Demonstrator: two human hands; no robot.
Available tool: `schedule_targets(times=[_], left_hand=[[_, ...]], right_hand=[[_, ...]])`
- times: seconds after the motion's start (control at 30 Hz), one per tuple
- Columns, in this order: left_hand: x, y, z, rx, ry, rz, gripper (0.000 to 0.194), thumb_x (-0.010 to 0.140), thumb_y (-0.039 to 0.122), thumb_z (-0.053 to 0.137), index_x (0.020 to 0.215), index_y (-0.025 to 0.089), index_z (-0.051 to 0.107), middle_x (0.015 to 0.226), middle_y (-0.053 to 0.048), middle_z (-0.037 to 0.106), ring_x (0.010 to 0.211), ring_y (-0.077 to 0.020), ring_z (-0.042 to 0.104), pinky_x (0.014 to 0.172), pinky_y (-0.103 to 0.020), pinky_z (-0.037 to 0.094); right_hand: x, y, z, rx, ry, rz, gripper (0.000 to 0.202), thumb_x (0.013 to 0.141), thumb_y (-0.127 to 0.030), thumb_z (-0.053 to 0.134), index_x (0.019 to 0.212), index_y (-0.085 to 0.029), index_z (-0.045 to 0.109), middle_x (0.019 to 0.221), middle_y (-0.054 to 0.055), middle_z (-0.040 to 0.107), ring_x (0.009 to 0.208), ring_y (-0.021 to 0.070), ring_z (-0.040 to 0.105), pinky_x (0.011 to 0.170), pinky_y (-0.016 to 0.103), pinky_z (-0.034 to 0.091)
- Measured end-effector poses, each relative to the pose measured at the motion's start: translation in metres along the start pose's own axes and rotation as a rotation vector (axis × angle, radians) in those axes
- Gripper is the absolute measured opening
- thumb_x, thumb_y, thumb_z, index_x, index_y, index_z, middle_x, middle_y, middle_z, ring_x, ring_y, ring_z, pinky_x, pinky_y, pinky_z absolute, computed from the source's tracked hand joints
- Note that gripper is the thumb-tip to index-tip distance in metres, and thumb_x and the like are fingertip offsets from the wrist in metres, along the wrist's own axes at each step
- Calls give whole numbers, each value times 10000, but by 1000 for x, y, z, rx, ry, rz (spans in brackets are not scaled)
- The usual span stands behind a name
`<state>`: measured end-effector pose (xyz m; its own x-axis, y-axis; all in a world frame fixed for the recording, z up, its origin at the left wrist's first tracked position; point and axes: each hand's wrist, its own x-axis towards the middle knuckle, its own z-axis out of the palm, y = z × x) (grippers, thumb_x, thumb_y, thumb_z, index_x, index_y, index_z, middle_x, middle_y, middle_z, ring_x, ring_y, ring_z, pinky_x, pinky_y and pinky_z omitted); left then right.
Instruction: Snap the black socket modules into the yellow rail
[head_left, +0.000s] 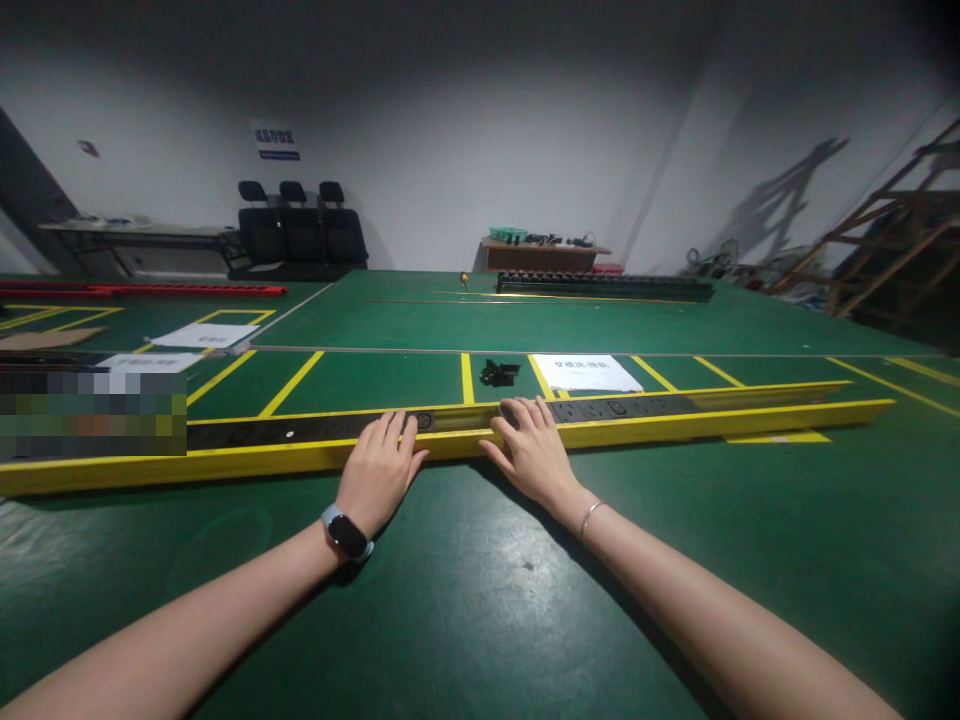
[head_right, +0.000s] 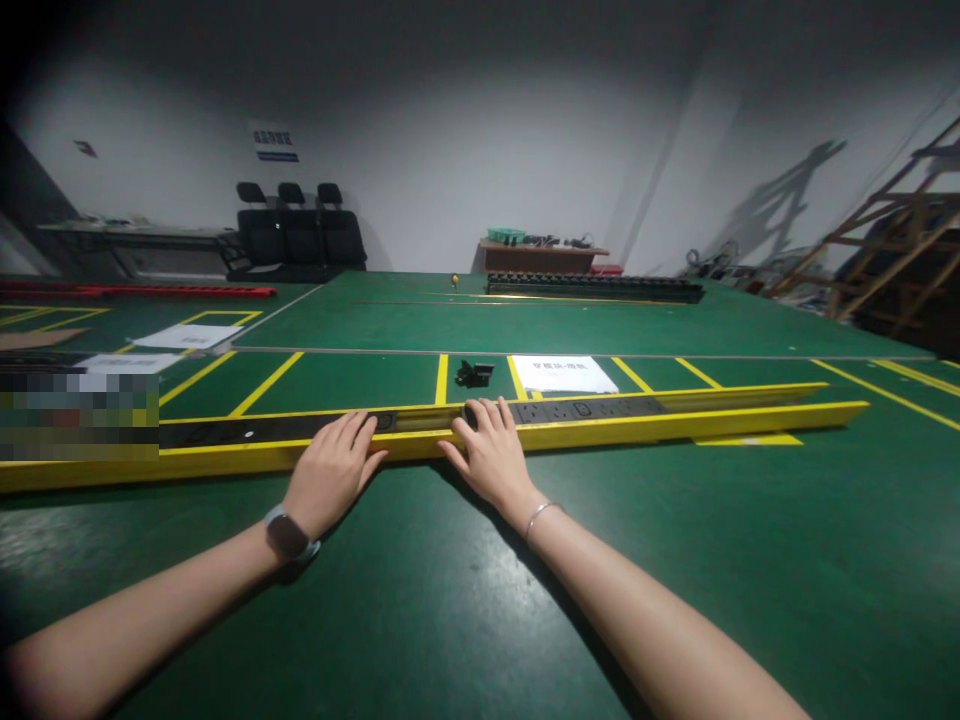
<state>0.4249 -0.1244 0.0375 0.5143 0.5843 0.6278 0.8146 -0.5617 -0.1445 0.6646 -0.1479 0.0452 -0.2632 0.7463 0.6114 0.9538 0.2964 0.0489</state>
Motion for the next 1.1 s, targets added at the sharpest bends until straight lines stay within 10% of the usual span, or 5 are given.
schedule_targets(times=[0.53, 1.1], left_hand=[[-3, -6, -4, 16, -31, 9, 441, 892, 341, 444, 1254, 93, 480, 1265, -190, 533, 1171, -299, 485, 968, -460, 392], [-2, -4, -4, 15, -30, 40, 423, 899, 313, 433, 1254, 94, 502, 1261, -177, 550, 1183, -277, 488, 981, -434, 384]], right_hand=[[0, 18, -2, -37, -16, -33, 326, 902, -476, 429, 932, -218, 628, 1155, 97, 548, 1106, 248, 436, 1005, 458, 283], [-16, 116, -1, -144, 255, -22, 282, 861, -277, 521, 626, -205, 658, 924, 65, 628, 970, 226, 488, 945, 435, 361]])
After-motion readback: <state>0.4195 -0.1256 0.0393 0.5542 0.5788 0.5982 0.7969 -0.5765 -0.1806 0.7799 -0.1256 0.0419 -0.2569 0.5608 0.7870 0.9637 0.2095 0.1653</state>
